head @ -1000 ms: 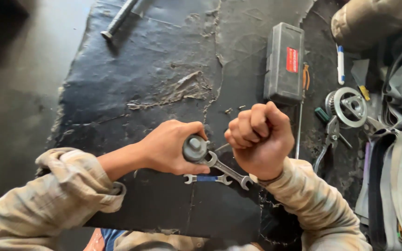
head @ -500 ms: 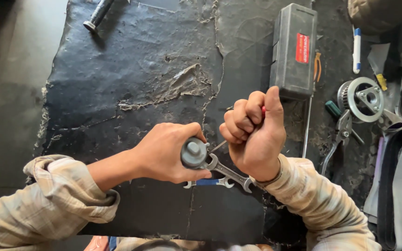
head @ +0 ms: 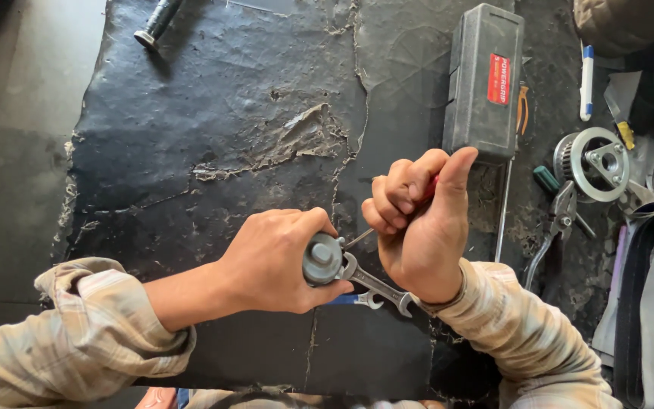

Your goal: Disassembling and inspecting the internal components of a motorcycle carburetor.

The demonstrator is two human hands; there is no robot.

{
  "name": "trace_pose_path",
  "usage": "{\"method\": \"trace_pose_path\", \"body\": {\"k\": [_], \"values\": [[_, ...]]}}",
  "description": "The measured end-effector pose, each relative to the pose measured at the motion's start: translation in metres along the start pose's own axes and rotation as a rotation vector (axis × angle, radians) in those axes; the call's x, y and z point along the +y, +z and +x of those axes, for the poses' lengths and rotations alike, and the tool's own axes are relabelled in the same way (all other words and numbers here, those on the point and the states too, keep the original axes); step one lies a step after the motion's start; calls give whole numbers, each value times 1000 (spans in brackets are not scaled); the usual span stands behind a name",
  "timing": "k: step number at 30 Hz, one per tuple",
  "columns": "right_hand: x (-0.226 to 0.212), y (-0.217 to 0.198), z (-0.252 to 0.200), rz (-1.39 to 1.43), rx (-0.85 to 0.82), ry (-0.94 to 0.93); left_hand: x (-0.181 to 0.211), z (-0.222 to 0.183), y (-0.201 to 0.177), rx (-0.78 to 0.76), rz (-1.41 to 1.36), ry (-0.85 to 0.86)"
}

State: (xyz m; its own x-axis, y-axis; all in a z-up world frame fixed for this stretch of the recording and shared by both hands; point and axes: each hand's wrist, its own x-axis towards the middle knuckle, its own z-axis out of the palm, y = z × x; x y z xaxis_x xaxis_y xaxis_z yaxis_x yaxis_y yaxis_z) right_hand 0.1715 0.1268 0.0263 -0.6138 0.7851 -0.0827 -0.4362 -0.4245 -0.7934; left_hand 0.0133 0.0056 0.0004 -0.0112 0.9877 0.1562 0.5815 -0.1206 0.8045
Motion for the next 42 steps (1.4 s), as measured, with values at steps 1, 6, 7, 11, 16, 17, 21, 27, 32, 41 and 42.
{"method": "trace_pose_path", "body": {"k": [1,6,7,11,16,17,21,27,32,41,42], "values": [[0,0,-1,0,2,1,1,0,0,-1,-1,-1],[1,0,-5,-41,-34,-53,6,0,0,35,24,-19],[2,2,-7,-40,-35,-52,7,-1,1,35,24,-20],[8,7,-19,-102,-62,-150,12,-5,8,133,95,-20],[14,1,-28,-122,-166,-232,11,-7,13,191,101,-27],[14,-1,-29,-106,-186,-220,10,-7,13,200,98,-13],[11,-4,-26,-55,-212,-173,10,-6,15,220,102,7],[3,-13,-19,57,-345,-51,10,-3,18,244,97,6],[-3,-14,-17,83,-406,7,11,-3,20,252,91,25],[-13,-13,-9,56,-500,48,11,-2,20,245,95,49],[-16,-11,-8,26,-528,54,10,-2,20,248,94,61]]}}
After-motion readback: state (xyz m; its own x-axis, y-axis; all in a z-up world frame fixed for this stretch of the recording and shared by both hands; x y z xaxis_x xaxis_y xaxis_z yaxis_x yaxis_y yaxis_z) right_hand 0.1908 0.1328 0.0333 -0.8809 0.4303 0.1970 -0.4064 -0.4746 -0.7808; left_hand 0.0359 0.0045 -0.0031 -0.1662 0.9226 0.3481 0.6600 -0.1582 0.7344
